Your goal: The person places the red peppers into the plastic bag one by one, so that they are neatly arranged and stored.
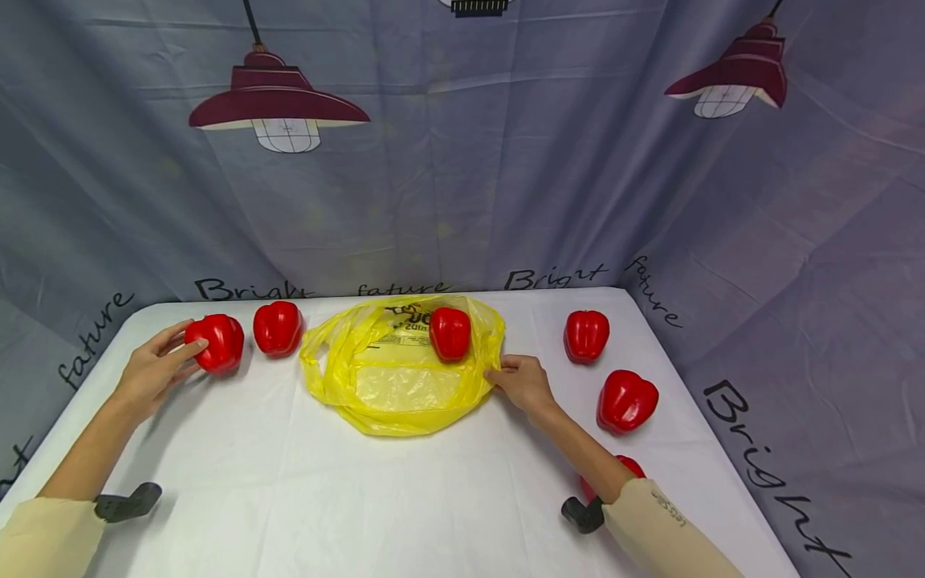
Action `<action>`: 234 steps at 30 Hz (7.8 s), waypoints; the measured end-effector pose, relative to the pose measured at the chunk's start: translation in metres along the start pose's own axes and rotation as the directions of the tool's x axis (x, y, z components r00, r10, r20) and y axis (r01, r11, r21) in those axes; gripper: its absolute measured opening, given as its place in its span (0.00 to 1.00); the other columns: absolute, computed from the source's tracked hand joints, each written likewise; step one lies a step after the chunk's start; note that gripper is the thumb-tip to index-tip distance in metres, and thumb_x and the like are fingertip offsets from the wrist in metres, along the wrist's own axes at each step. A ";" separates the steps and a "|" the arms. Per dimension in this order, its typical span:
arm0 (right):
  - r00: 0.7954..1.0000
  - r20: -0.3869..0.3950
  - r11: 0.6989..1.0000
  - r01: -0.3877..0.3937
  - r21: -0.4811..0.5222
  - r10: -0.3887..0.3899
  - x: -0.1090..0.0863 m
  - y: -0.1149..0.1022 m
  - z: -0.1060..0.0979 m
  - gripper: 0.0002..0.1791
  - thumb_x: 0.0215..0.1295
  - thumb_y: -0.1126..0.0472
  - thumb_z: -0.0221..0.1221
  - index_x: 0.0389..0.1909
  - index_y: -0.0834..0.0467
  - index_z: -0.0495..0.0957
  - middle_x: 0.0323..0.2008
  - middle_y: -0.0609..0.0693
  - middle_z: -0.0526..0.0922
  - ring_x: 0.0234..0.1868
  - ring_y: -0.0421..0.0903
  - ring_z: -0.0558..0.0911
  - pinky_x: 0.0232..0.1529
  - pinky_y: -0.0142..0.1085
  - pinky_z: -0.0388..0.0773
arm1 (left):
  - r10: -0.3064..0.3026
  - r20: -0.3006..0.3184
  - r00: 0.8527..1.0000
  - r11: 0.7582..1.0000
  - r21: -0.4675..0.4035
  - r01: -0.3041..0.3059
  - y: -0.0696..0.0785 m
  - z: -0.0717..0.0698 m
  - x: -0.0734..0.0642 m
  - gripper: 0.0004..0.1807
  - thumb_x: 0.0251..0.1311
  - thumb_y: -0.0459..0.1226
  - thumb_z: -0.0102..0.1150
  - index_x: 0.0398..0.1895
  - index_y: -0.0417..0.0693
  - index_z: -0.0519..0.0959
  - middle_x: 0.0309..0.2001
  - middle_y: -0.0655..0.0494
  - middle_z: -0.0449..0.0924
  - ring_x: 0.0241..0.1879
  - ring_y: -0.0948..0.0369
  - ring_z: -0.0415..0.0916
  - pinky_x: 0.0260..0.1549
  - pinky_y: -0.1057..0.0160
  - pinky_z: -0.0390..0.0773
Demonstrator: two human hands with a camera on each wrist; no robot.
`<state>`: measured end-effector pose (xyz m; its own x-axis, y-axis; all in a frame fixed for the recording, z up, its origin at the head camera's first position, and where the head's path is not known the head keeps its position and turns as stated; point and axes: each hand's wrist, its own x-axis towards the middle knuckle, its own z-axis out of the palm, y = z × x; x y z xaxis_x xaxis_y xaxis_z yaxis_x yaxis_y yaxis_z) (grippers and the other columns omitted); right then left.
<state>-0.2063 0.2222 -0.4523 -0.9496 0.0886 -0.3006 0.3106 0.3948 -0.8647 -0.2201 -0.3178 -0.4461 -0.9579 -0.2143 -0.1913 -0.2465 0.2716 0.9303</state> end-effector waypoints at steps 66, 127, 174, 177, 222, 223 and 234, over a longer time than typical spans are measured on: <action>1.000 -0.002 1.000 -0.004 0.021 0.004 -0.002 -0.005 0.003 0.18 0.68 0.61 0.64 0.54 0.67 0.80 0.41 0.57 0.86 0.42 0.53 0.83 0.49 0.39 0.82 | 0.177 0.342 0.923 0.979 -0.155 -0.131 0.056 0.212 -0.013 0.34 0.63 0.38 0.68 0.73 0.49 0.68 0.69 0.44 0.65 0.63 0.43 0.69 0.56 0.51 0.77; 1.000 -0.006 1.000 0.014 0.025 -0.014 0.001 -0.001 0.004 0.16 0.67 0.62 0.65 0.51 0.67 0.82 0.36 0.55 0.86 0.40 0.52 0.82 0.48 0.39 0.83 | 0.175 0.271 0.946 0.976 -0.177 -0.130 0.060 0.267 0.004 0.36 0.66 0.34 0.64 0.75 0.43 0.62 0.73 0.43 0.61 0.66 0.46 0.66 0.62 0.53 0.72; 1.000 0.019 0.998 -0.001 0.060 0.000 -0.002 -0.006 0.002 0.19 0.69 0.61 0.63 0.55 0.69 0.79 0.42 0.57 0.86 0.41 0.49 0.83 0.51 0.41 0.82 | 0.308 0.069 0.949 0.951 -0.032 -0.306 0.065 0.113 0.006 0.37 0.69 0.37 0.62 0.77 0.42 0.58 0.74 0.44 0.60 0.72 0.51 0.59 0.68 0.51 0.62; 1.000 0.016 0.998 -0.002 0.059 0.001 -0.001 -0.006 0.002 0.19 0.68 0.61 0.64 0.55 0.68 0.80 0.41 0.57 0.86 0.40 0.48 0.83 0.50 0.40 0.82 | 0.282 0.035 0.959 0.959 -0.026 -0.281 0.063 0.103 0.006 0.37 0.70 0.37 0.60 0.78 0.43 0.56 0.74 0.45 0.59 0.72 0.51 0.58 0.68 0.51 0.61; 1.000 0.001 0.999 0.005 0.049 -0.005 -0.003 -0.004 0.001 0.18 0.68 0.61 0.64 0.53 0.68 0.80 0.40 0.56 0.87 0.40 0.49 0.83 0.50 0.41 0.82 | 0.059 0.141 0.988 0.998 -0.015 -0.058 0.012 0.071 0.044 0.44 0.69 0.44 0.61 0.81 0.52 0.48 0.78 0.42 0.46 0.73 0.43 0.52 0.64 0.51 0.68; 1.000 0.000 0.999 0.004 0.051 -0.004 -0.003 -0.004 0.002 0.18 0.68 0.61 0.64 0.53 0.68 0.81 0.40 0.56 0.87 0.40 0.49 0.83 0.50 0.41 0.82 | 0.054 0.144 0.988 0.998 -0.022 -0.051 0.011 0.072 0.044 0.44 0.69 0.44 0.61 0.81 0.52 0.48 0.78 0.42 0.46 0.73 0.43 0.53 0.63 0.52 0.69; 1.000 -0.004 0.998 0.012 0.060 -0.012 -0.004 -0.004 0.002 0.17 0.68 0.62 0.64 0.52 0.69 0.81 0.39 0.56 0.87 0.39 0.48 0.83 0.48 0.40 0.83 | 0.008 0.170 0.985 0.994 -0.107 0.010 0.009 0.072 0.044 0.43 0.70 0.44 0.60 0.81 0.54 0.48 0.79 0.43 0.44 0.72 0.45 0.55 0.61 0.58 0.69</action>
<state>-0.2038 0.2185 -0.4479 -0.9535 0.0876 -0.2884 0.3007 0.3407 -0.8908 -0.2755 -0.2577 -0.4685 -0.9709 -0.0498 -0.2341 -0.2391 0.1670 0.9565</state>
